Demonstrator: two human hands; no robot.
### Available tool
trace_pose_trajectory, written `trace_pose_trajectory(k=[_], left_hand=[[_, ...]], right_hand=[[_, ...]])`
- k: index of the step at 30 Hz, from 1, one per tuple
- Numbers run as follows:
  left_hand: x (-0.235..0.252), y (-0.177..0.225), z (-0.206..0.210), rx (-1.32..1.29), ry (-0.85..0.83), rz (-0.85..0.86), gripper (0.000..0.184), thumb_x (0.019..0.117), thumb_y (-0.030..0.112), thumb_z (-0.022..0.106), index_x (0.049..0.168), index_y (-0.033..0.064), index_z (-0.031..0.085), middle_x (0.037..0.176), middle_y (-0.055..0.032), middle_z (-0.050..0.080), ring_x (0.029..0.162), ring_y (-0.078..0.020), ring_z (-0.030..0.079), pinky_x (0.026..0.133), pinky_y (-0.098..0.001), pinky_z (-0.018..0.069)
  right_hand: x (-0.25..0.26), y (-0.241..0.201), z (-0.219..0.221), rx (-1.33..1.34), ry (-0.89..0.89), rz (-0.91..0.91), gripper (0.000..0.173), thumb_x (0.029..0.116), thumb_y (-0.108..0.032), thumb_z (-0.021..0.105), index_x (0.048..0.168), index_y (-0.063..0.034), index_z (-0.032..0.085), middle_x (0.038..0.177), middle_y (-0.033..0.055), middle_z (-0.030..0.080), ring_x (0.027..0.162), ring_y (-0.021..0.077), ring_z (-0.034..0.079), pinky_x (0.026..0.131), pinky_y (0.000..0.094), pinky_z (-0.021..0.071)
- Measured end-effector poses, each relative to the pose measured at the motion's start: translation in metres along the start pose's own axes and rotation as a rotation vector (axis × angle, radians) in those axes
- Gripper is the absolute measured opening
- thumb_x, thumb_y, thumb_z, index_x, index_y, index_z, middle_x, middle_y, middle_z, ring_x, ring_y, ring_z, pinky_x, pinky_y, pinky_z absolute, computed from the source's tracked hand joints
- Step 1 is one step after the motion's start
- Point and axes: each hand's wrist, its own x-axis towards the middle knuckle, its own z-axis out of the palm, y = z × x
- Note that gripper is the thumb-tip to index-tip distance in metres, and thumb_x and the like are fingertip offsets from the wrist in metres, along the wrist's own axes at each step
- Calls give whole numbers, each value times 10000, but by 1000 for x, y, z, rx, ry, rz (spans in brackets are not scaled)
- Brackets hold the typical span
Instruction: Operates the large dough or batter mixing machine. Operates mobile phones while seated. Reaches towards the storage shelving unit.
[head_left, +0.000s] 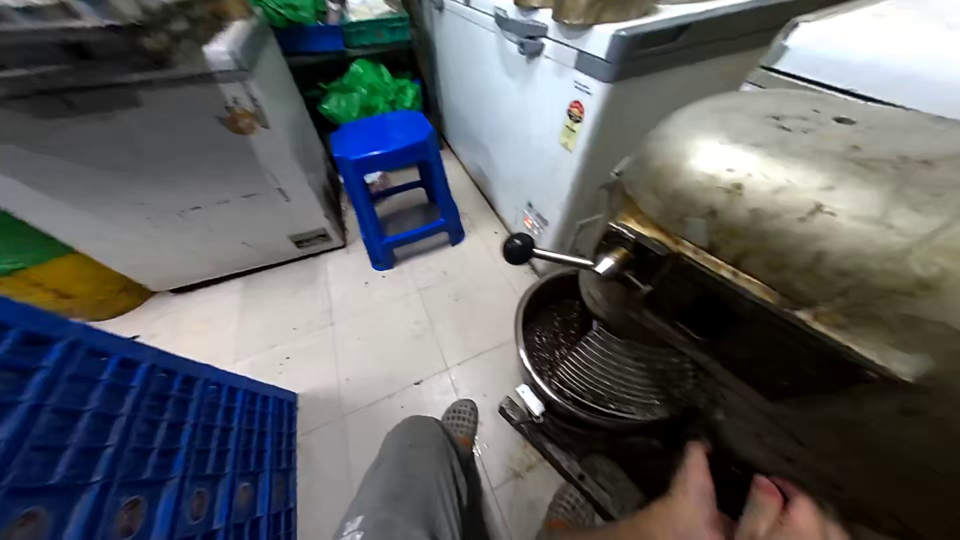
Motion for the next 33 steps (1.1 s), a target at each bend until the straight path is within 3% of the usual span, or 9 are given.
trace_pose_trajectory(k=[4, 6, 10, 15, 18, 22, 27, 30, 33], left_hand=[[-1, -2, 7, 407, 215, 168, 674, 1051, 449, 521, 1540, 32, 318, 1420, -276, 526, 1248, -372, 585, 1012, -539, 520], [-7, 1, 16, 844, 312, 308, 838, 914, 527, 683, 1503, 28, 357, 1389, -263, 555, 1224, -364, 612, 1002, -529, 533], [-21, -2, 7, 1213, 272, 437, 1016, 880, 718, 601, 1573, 36, 302, 1531, -284, 414, 1340, -389, 532, 1073, -521, 499], [2, -11, -33, 766, 98, 408, 751, 1056, 547, 407, 1565, 7, 290, 1533, -266, 433, 1382, -333, 501, 1142, -492, 440], [8, -11, -32, 198, -40, -33, 962, 980, 782, 92, 1336, 12, 546, 1124, -190, 707, 986, -288, 703, 843, -465, 583], [0, 1, -7, -199, -118, -190, 939, 920, 855, 196, 1316, 103, 593, 1144, -156, 705, 1044, -281, 690, 870, -507, 572], [-6, 12, 5, 484, 134, 138, 635, 1045, 452, 535, 1497, 33, 382, 1351, -244, 577, 1188, -325, 617, 970, -497, 534], [-28, 24, 14, 1092, 170, 286, 902, 875, 620, 671, 1529, 70, 383, 1489, -284, 452, 1300, -402, 553, 1035, -572, 506], [-26, 7, -13, 1187, 126, 468, 907, 917, 655, 587, 1574, 87, 329, 1549, -265, 399, 1357, -376, 514, 1084, -539, 483]], right_hand=[[-5, -11, -9, 218, -1, 364, 421, 1045, -96, 405, 1093, 266, 615, 1076, 400, 672, 1039, 439, 683, 983, 439, 508], [-35, 40, 49, 447, 288, 464, 497, 1084, -162, 284, 1202, 280, 478, 1127, 368, 614, 1083, 303, 646, 1013, 309, 493], [-28, 30, 29, 751, 135, 940, 528, 1093, -166, 256, 1481, 187, 309, 1535, 297, 422, 1419, 250, 433, 1204, 320, 294], [-38, 48, 10, 173, -42, 154, 526, 1009, -340, 469, 1253, 98, 629, 1208, 332, 612, 1150, 462, 605, 1000, 583, 492], [-22, 39, 5, 3, -148, -126, 612, 1000, -469, 447, 1297, 22, 660, 1241, 297, 636, 1136, 474, 629, 974, 637, 491], [-12, 48, 39, -136, 52, -255, 523, 1046, -404, 391, 1084, -16, 740, 979, 211, 718, 884, 391, 716, 762, 553, 580], [-45, 72, 58, 200, 222, 98, 515, 1048, -273, 384, 1110, 188, 605, 986, 288, 685, 939, 309, 708, 885, 411, 575], [-57, 65, 69, 543, 256, 450, 504, 1027, -143, 352, 1360, 233, 397, 1175, 344, 613, 1071, 242, 645, 969, 337, 512], [-56, 52, 49, 585, 145, 546, 536, 1060, -205, 337, 1429, 182, 363, 1325, 328, 553, 1236, 264, 576, 1080, 367, 454]])
